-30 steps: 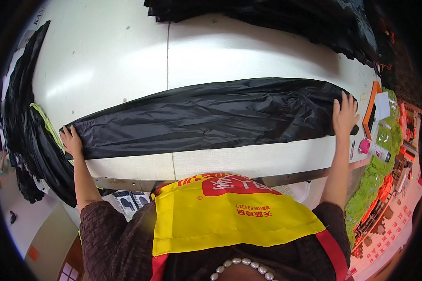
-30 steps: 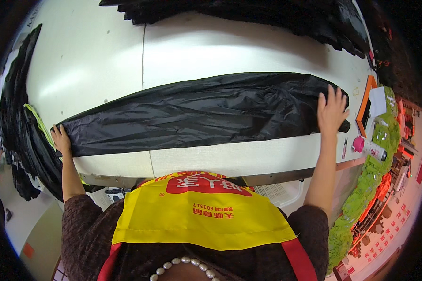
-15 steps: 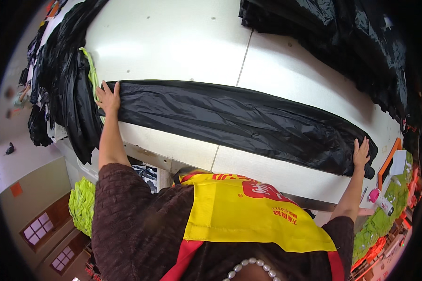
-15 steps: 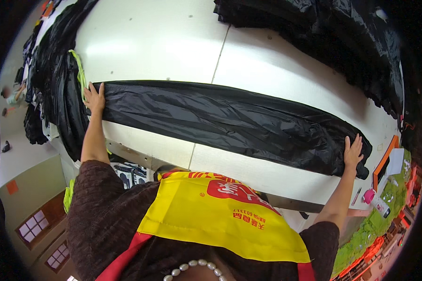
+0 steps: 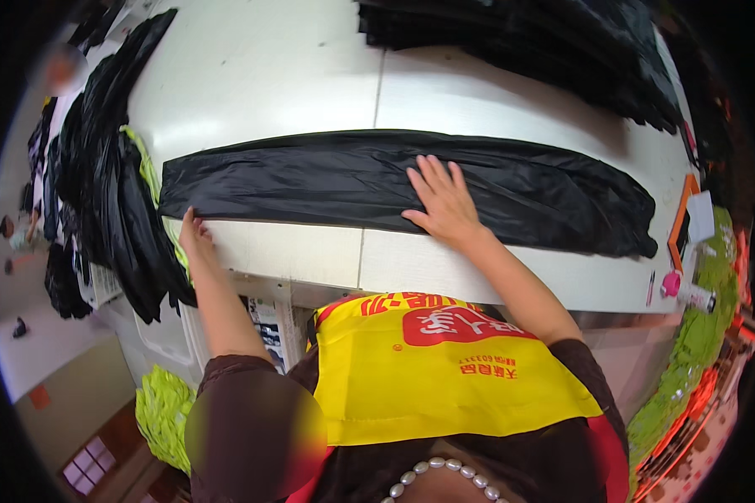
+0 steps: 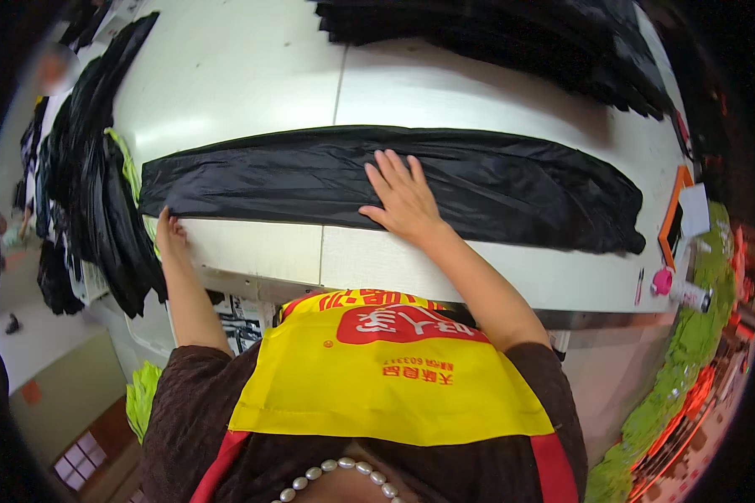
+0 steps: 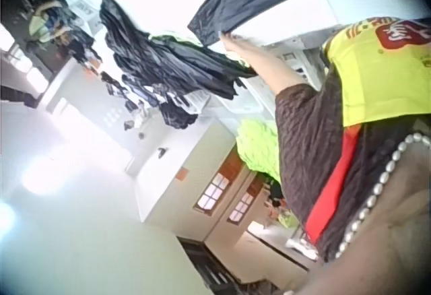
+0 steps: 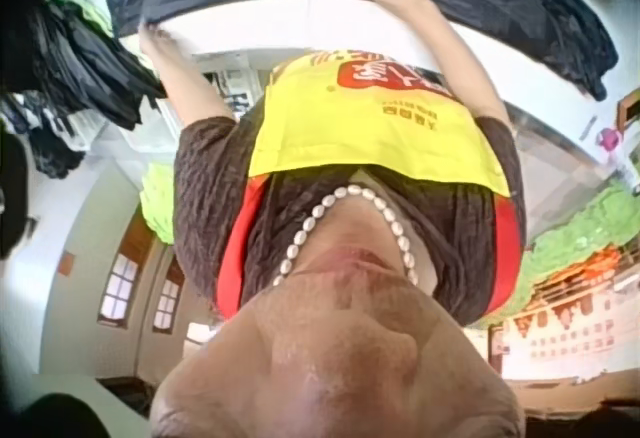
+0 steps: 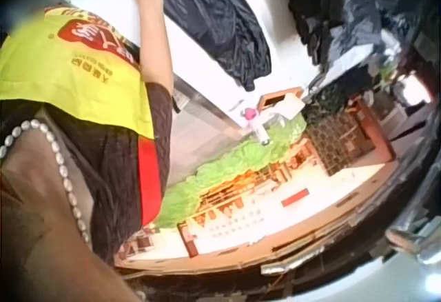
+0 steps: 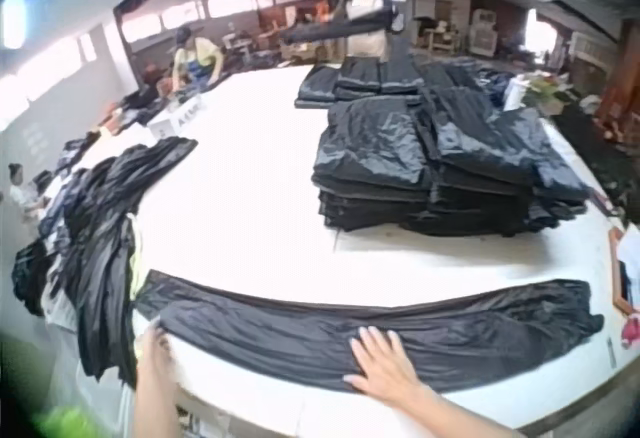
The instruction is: The person repeatedly folds black trousers on a white table. They unfold each pair, smooth the fabric, fold the legs together, and then fold the garment in half or thirds before stacking it. The process is repeated for multiple trousers throughout the clip.
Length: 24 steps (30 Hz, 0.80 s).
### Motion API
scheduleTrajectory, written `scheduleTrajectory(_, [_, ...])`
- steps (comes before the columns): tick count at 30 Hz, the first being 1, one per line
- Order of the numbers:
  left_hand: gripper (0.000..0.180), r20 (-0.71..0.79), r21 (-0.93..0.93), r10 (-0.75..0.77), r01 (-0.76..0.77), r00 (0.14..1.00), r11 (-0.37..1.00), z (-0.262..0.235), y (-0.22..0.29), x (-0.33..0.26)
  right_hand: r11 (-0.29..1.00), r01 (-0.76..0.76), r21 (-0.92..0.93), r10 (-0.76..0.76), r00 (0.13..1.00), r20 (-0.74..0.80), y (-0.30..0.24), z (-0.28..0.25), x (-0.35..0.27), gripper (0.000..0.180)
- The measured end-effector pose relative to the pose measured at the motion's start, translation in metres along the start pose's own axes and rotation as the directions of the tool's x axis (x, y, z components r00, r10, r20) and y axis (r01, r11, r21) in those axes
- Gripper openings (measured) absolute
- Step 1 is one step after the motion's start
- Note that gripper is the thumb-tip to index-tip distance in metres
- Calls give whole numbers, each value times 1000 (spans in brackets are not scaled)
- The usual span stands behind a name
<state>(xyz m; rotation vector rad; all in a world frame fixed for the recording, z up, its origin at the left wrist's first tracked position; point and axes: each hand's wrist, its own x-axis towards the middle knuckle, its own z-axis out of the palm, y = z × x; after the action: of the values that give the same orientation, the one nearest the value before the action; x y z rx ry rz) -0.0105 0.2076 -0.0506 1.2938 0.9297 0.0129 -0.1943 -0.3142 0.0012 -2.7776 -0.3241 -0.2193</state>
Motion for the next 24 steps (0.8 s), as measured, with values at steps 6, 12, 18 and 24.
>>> scheduleTrajectory(6, [44, 200, -33, -69, 77, 977, 996, 22, 37, 35, 995, 10, -97, -13, 999, -33, 8, 8, 5, 69])
scheduleTrajectory(12, [33, 188, 67, -73, 61, 979, 996, 30, 51, 68, 996, -70, 58, 71, 997, -12, -9, 9, 15, 76])
scheduleTrajectory(18, [50, 516, -378, 529, -374, 674, 847, 102, 171, -21, 967, -72, 246, 69, 997, 17, 0, 14, 15, 90])
scheduleTrajectory(24, [39, 376, 196, 822, -830, -427, -522, 246, 186, -371, 965, 186, 187, -206, 974, 90, -33, 27, 10, 108])
